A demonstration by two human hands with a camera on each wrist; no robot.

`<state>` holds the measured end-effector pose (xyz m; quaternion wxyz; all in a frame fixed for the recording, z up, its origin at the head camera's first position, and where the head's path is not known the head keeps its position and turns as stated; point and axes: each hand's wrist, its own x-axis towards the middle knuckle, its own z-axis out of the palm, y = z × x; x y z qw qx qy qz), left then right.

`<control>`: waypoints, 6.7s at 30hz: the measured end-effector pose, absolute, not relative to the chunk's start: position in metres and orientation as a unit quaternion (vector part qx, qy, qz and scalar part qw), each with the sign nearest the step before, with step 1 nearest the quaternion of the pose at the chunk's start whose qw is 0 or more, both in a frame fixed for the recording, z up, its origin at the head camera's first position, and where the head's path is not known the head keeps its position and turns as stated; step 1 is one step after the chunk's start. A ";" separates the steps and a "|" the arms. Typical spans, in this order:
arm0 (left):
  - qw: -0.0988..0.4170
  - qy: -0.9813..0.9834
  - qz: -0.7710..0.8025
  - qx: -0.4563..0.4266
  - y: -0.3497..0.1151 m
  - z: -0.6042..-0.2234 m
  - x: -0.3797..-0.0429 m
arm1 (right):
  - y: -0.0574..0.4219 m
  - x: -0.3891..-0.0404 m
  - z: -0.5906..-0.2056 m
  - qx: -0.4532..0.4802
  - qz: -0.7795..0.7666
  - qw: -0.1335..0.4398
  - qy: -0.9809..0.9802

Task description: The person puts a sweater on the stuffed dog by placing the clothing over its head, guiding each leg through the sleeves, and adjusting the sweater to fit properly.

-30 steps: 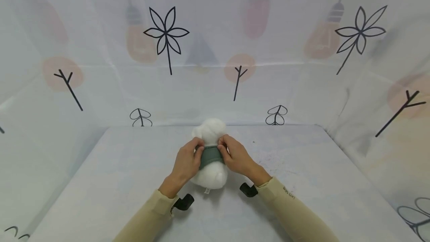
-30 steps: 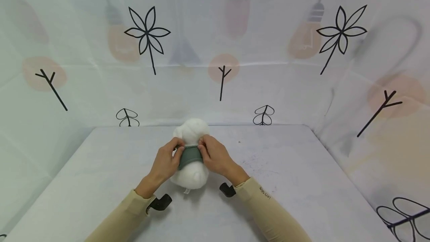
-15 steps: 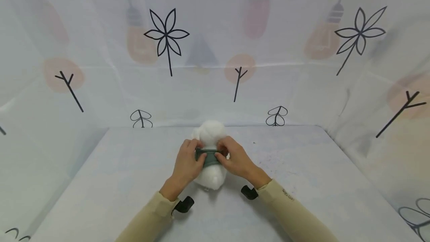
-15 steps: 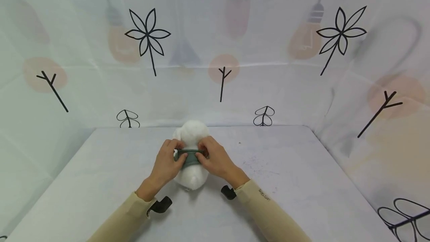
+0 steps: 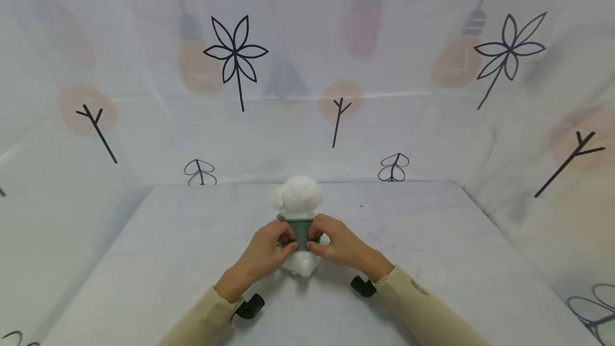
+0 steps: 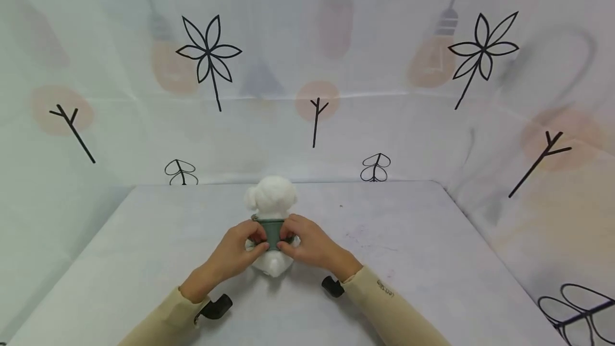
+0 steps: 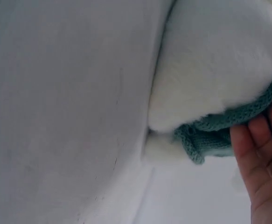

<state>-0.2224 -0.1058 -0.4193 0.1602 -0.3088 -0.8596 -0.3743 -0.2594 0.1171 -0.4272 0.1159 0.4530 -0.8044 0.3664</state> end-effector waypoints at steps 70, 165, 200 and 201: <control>0.165 -0.881 -0.258 -0.361 -0.105 -0.428 -0.221 | 0.115 -0.248 -0.425 0.477 0.243 0.075 -0.841; 0.082 -0.898 -0.365 -0.230 -0.108 -0.436 -0.225 | 0.124 -0.258 -0.420 0.244 0.271 0.112 -0.924; 0.076 -0.803 -0.556 -0.199 -0.118 -0.421 -0.237 | 0.109 -0.244 -0.413 0.336 0.354 0.182 -0.853; 0.066 -0.796 -0.568 -0.199 -0.119 -0.420 -0.238 | 0.109 -0.244 -0.413 0.338 0.358 0.180 -0.852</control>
